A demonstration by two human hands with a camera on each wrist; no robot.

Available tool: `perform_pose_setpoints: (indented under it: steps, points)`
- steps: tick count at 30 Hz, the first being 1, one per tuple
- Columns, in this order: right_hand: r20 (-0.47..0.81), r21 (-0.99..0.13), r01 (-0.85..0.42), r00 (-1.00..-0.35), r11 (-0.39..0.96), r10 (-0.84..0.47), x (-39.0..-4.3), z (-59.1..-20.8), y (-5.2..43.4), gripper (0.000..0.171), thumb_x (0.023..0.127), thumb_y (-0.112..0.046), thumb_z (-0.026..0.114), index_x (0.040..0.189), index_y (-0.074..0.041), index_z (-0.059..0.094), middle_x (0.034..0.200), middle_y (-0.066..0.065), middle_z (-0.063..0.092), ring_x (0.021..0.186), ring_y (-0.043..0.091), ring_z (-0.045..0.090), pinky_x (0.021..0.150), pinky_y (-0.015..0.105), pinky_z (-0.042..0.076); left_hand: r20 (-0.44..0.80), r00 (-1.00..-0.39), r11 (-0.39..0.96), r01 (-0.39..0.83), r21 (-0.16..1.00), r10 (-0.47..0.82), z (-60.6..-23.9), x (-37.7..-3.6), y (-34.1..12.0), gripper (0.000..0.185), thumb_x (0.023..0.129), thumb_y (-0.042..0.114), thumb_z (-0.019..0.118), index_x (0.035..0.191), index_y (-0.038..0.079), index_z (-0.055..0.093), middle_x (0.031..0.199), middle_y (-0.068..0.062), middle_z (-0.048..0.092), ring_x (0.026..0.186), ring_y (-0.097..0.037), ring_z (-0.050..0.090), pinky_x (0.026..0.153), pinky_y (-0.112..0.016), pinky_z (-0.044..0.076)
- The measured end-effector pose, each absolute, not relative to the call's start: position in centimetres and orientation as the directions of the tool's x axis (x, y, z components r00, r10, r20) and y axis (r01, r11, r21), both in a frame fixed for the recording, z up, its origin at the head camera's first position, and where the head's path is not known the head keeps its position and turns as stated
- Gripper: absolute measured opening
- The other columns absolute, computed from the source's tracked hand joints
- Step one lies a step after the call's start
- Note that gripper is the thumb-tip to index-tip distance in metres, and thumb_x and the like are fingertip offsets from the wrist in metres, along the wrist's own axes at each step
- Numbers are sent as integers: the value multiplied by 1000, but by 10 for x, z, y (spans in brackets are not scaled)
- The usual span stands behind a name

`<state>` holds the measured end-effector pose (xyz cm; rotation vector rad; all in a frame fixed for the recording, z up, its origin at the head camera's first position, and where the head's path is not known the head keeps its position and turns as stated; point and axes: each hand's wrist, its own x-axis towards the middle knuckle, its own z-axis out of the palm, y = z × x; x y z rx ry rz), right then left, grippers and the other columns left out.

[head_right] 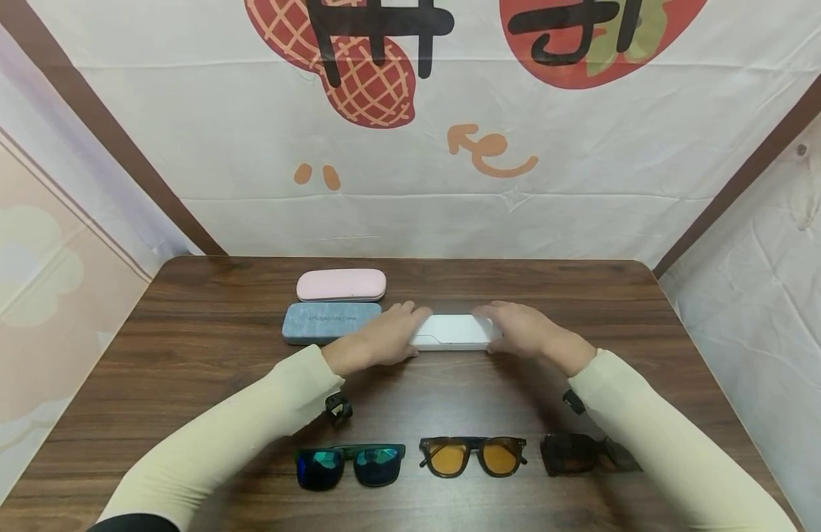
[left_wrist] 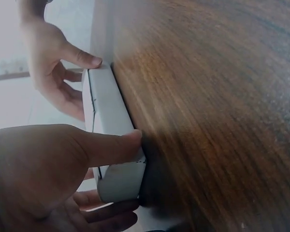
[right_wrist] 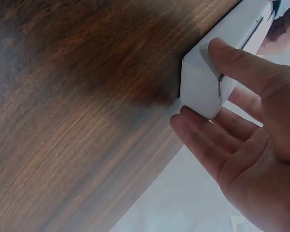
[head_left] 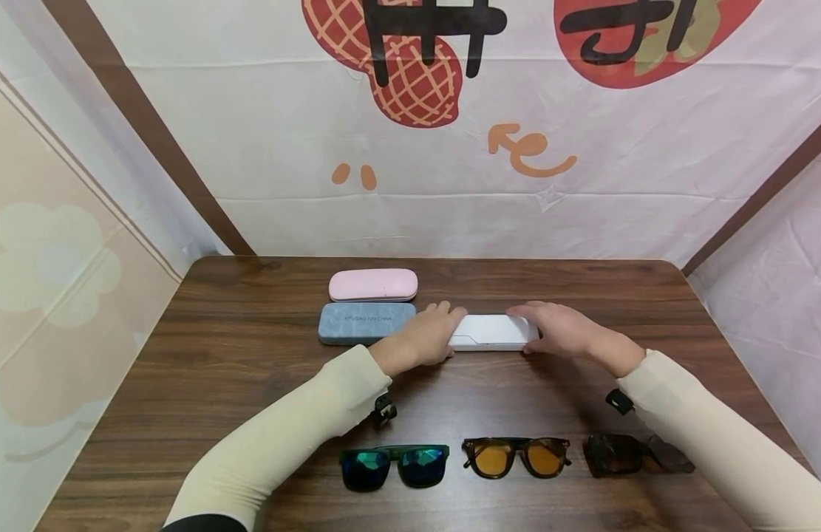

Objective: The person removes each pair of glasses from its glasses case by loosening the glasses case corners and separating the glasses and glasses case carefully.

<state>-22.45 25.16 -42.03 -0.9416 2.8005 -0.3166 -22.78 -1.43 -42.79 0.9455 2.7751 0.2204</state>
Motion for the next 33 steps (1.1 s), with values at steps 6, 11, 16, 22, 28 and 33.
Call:
perform_pose_setpoints:
  steps: [6,11,16,22,28,33]
  points:
    - [-128,-289,-556,-785,779,-607,-223,-419,253,64,86,-17,83,142,-2,56,136,21,60,118,37,60,90,52,52,-146,-757,766,601,228,637,-424,-225,-16,62,90,22,80,144,10,51,130,-15,57,118,-30,57,94,-44,52]
    - [-139,-301,-551,-782,778,-608,-219,-413,255,63,86,-18,84,141,-5,58,136,18,61,118,36,61,90,52,52,-145,-743,752,614,239,653,-421,-221,-18,66,91,26,80,147,11,49,134,-14,57,120,-28,57,94,-43,52]
    - [-145,-287,-562,-775,775,-616,-214,-406,255,62,85,-18,84,141,-5,58,135,19,62,116,35,61,90,52,52,-129,-732,737,628,251,668,-418,-218,-21,67,91,25,80,148,10,49,135,-15,57,120,-28,57,97,-42,51]
    - [-132,-284,-587,-759,758,-637,-208,-399,251,62,84,-19,86,138,-5,60,129,17,65,110,32,64,86,49,53,-129,-725,728,634,260,677,-411,-212,-26,67,90,24,80,147,10,50,133,-14,58,117,-27,58,97,-43,50]
    - [-129,-299,-601,-744,741,-656,-202,-396,246,62,82,-20,87,137,-5,61,126,13,66,106,27,64,85,46,54,-119,-710,710,647,276,694,-405,-206,-35,67,88,22,82,146,9,52,131,-14,60,116,-27,58,98,-43,49]
    - [-121,-318,-611,-732,725,-670,-197,-396,240,62,83,-22,87,138,-8,62,126,11,66,105,23,64,83,44,54,-125,-704,706,653,274,699,-403,-201,-44,68,88,23,83,147,8,52,129,-14,60,114,-27,59,97,-42,50]
